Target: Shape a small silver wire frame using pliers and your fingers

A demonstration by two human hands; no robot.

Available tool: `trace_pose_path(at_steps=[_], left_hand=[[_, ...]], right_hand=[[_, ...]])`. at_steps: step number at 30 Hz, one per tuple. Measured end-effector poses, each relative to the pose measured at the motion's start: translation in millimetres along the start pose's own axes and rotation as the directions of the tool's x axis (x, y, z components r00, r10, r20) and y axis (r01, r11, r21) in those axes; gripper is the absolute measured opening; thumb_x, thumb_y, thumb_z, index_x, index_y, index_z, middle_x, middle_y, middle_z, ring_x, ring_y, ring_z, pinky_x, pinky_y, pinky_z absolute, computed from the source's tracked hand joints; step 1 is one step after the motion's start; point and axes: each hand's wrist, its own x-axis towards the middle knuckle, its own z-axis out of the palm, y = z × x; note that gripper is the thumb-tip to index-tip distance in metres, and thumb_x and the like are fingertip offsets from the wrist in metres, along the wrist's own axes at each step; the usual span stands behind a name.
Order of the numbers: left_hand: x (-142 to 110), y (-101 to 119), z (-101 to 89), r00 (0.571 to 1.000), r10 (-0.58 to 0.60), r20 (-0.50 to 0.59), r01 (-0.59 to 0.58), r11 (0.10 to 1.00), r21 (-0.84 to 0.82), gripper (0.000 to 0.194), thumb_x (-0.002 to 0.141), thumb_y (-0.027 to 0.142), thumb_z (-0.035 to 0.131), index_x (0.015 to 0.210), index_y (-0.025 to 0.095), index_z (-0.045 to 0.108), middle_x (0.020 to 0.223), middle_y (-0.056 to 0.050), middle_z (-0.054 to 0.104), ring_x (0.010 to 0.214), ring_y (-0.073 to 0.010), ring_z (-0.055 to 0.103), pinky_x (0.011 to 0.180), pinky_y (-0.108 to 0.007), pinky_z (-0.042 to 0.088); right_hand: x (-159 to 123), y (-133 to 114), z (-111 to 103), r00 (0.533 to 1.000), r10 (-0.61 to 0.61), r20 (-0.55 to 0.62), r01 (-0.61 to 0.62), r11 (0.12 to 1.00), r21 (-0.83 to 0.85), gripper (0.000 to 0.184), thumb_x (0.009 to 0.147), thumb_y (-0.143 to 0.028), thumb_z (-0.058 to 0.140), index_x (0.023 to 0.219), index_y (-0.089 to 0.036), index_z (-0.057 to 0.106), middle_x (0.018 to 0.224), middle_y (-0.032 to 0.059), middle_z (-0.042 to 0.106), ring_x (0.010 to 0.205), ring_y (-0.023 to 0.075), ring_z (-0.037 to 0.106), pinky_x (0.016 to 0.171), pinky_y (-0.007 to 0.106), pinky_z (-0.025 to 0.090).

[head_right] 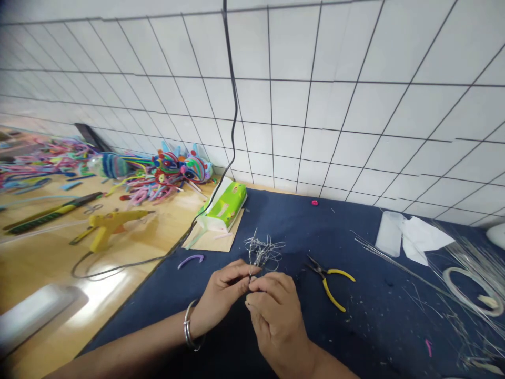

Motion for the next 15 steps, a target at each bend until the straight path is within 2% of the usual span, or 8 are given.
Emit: trace_pose_path(at_steps=[3,7,15], left_hand=[[0,-1,0.1,0.998,-0.015,0.056,0.019,0.997,-0.077,0.016,0.077,0.02,0.061,0.09,0.017,0.069,0.074,-0.003,0.056,0.069,-0.0122,0.053,0.063,-0.023,0.044],[-1,-5,1.0,0.994,0.01,0.109,0.005,0.991,-0.13,0.016,0.077,0.018,0.062,0.092,0.018,0.069,0.077,-0.004,0.056,0.073,-0.0134,0.054,0.067,-0.025,0.044],[1,-3,0.9,0.986,0.056,0.158,-0.046,0.997,-0.067,0.018,0.079,0.015,0.059,0.093,0.02,0.069,0.078,-0.004,0.058,0.073,-0.013,0.055,0.069,-0.025,0.045]], right_hand=[[-3,5,0,0.998,-0.057,0.011,0.057,0.998,-0.022,0.022,0.075,-0.001,0.053,0.087,-0.019,0.058,0.088,0.0036,0.06,0.088,0.0166,0.053,0.079,0.036,0.044],[-3,9,1,0.997,-0.076,0.024,0.077,0.996,-0.037,0.023,0.074,0.001,0.053,0.087,-0.017,0.058,0.084,0.004,0.058,0.084,0.0158,0.053,0.075,0.034,0.043],[-3,16,0,0.999,-0.034,0.03,0.035,0.999,-0.023,0.022,0.075,0.0,0.053,0.087,-0.018,0.058,0.083,0.0034,0.056,0.081,0.0147,0.05,0.073,0.034,0.042]])
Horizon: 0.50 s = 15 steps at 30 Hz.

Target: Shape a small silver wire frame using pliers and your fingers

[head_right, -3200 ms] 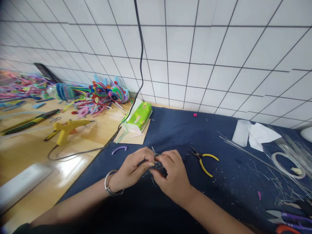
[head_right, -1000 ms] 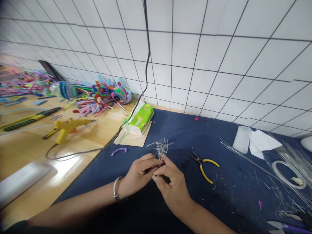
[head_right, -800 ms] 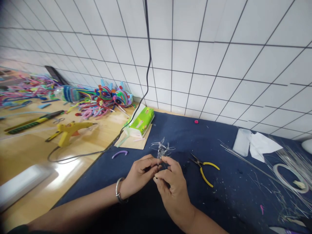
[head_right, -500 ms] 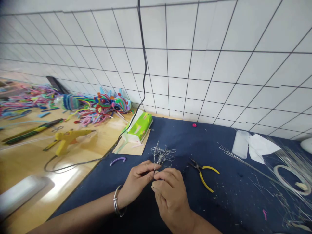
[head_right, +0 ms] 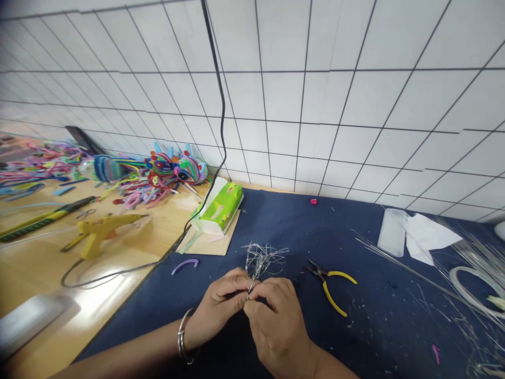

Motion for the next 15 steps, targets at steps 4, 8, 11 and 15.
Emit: trace_pose_path(at_steps=[4,8,11,15], left_hand=[[0.1,2.4,-0.8,0.999,0.038,0.011,-0.039,0.997,0.068,0.02,0.08,0.014,0.057,0.096,0.02,0.068,0.077,-0.004,0.059,0.073,-0.0129,0.055,0.069,-0.024,0.045],[0.0,2.5,-1.9,0.997,0.076,0.028,-0.08,0.983,0.163,0.025,0.08,0.012,0.055,0.101,0.019,0.066,0.079,-0.005,0.059,0.074,-0.0134,0.056,0.068,-0.025,0.046],[0.3,1.8,-2.5,0.994,0.101,0.043,-0.108,0.971,0.214,0.027,0.081,0.01,0.054,0.103,0.02,0.065,0.082,-0.006,0.058,0.076,-0.0135,0.056,0.07,-0.025,0.047],[0.1,-1.6,-3.0,0.988,0.145,0.047,-0.153,0.959,0.24,0.028,0.081,0.009,0.053,0.103,0.021,0.064,0.084,-0.005,0.059,0.078,-0.0131,0.057,0.071,-0.025,0.048]], right_hand=[[-0.7,2.6,0.0,1.0,0.026,-0.001,-0.026,0.999,0.031,0.021,0.076,-0.001,0.052,0.086,-0.018,0.057,0.083,0.0037,0.055,0.081,0.0152,0.049,0.071,0.033,0.042],[-1.3,6.1,0.6,0.993,0.115,0.007,-0.115,0.986,0.119,0.016,0.078,-0.004,0.049,0.083,-0.018,0.055,0.084,0.0039,0.054,0.08,0.0151,0.05,0.072,0.033,0.043],[-1.9,8.6,1.9,0.985,0.171,0.03,-0.173,0.971,0.166,0.015,0.079,-0.005,0.048,0.083,-0.018,0.054,0.083,0.0039,0.054,0.08,0.0153,0.05,0.073,0.034,0.043],[-1.1,9.2,2.3,0.985,0.168,0.033,-0.171,0.969,0.179,0.015,0.078,-0.005,0.048,0.082,-0.019,0.053,0.081,0.0033,0.054,0.079,0.0155,0.05,0.072,0.034,0.043]])
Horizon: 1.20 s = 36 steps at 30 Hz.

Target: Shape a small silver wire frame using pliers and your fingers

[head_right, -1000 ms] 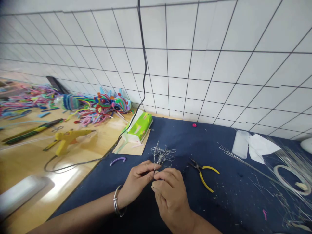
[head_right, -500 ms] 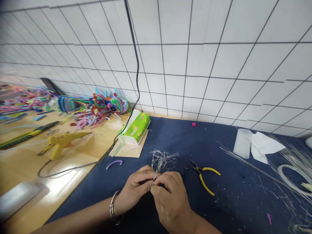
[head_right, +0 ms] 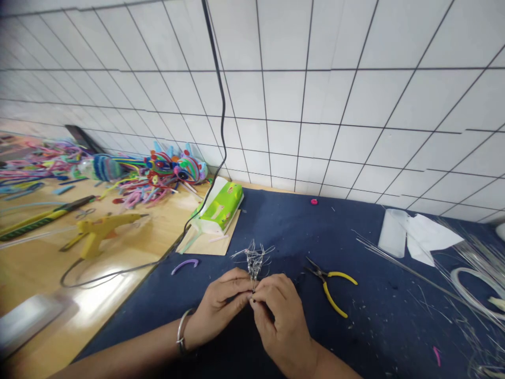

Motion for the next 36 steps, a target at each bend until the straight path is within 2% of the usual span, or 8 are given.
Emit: trace_pose_path(at_steps=[12,22,29,36], left_hand=[[-1,1,-1.4,0.998,0.062,0.016,-0.062,0.997,0.036,0.033,0.08,0.005,0.051,0.106,0.021,0.061,0.09,-0.005,0.06,0.084,-0.0136,0.057,0.075,-0.025,0.048],[3,8,-1.0,0.999,-0.036,0.04,0.04,0.994,-0.107,0.022,0.082,0.012,0.051,0.096,0.017,0.067,0.081,-0.007,0.063,0.079,-0.0154,0.056,0.075,-0.028,0.046],[-1,6,-1.5,0.995,-0.095,0.038,0.1,0.98,-0.173,0.018,0.082,0.015,0.053,0.09,0.017,0.068,0.084,-0.007,0.064,0.085,-0.0169,0.055,0.08,-0.03,0.044],[-2,4,1.7,0.985,-0.169,0.034,0.172,0.951,-0.258,0.013,0.082,0.021,0.056,0.085,0.015,0.067,0.083,-0.007,0.061,0.083,-0.0162,0.054,0.079,-0.03,0.044]], right_hand=[[-2,-1,-1,1.0,-0.003,0.017,0.003,1.0,-0.008,0.016,0.078,-0.005,0.049,0.084,-0.019,0.052,0.082,0.0032,0.053,0.079,0.0148,0.049,0.072,0.033,0.044],[-7,0,-1,0.99,-0.136,0.045,0.143,0.965,-0.221,0.018,0.077,-0.006,0.049,0.084,-0.019,0.058,0.081,0.0036,0.052,0.078,0.0152,0.048,0.069,0.033,0.044],[-6,3,-3,0.954,-0.276,0.115,0.3,0.88,-0.369,0.021,0.077,-0.005,0.051,0.092,-0.017,0.059,0.086,0.0059,0.054,0.083,0.0166,0.049,0.072,0.034,0.044],[-7,7,-5,0.892,-0.396,0.219,0.449,0.713,-0.539,0.019,0.076,-0.005,0.054,0.087,-0.019,0.06,0.084,0.0036,0.057,0.084,0.0167,0.052,0.075,0.036,0.044]])
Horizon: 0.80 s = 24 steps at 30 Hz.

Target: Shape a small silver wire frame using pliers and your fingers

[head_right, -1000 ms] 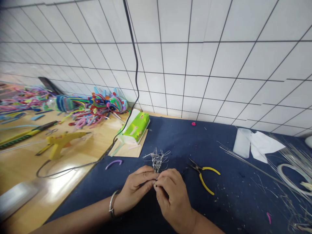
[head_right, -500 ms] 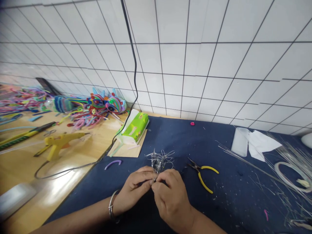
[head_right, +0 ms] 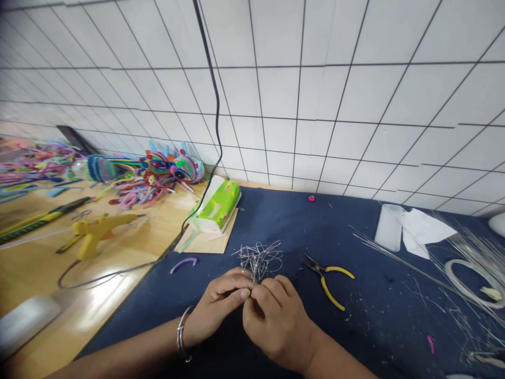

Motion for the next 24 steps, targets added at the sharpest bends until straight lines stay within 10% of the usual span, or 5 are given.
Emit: trace_pose_path(at_steps=[8,17,20,24], left_hand=[[1,1,1.7,1.0,-0.028,0.001,0.028,0.999,-0.025,0.013,0.083,0.022,0.053,0.08,0.014,0.063,0.082,-0.005,0.054,0.078,-0.0145,0.051,0.075,-0.029,0.042],[0,1,4.8,0.997,-0.06,0.056,0.064,0.995,-0.082,0.014,0.082,0.023,0.055,0.081,0.014,0.065,0.08,-0.004,0.052,0.073,-0.0122,0.05,0.071,-0.026,0.042],[1,-3,6.3,0.986,-0.161,0.043,0.167,0.966,-0.195,0.016,0.083,0.026,0.054,0.082,0.013,0.064,0.08,-0.003,0.051,0.066,-0.0098,0.049,0.062,-0.023,0.042],[1,-7,8.0,0.972,-0.233,-0.034,0.214,0.935,-0.283,0.019,0.082,0.03,0.055,0.079,0.012,0.063,0.078,-0.003,0.051,0.061,-0.008,0.046,0.058,-0.021,0.041]], right_hand=[[7,-1,-7,0.976,0.219,-0.006,-0.204,0.92,0.334,0.019,0.076,-0.009,0.051,0.092,-0.018,0.057,0.081,0.0046,0.056,0.078,0.0163,0.053,0.071,0.035,0.044],[17,2,-10,0.7,0.689,0.188,-0.66,0.524,0.539,0.008,0.082,-0.021,0.049,0.074,-0.019,0.05,0.068,-0.0006,0.051,0.064,0.0117,0.05,0.061,0.025,0.044],[15,4,-8,0.724,0.668,0.17,-0.642,0.562,0.522,0.01,0.084,-0.02,0.046,0.075,-0.018,0.05,0.069,-0.0002,0.052,0.064,0.0116,0.05,0.061,0.026,0.044],[9,3,-1,0.887,0.462,0.023,-0.437,0.821,0.366,0.006,0.082,-0.024,0.052,0.082,-0.017,0.052,0.076,0.0035,0.056,0.071,0.0147,0.053,0.065,0.031,0.044]])
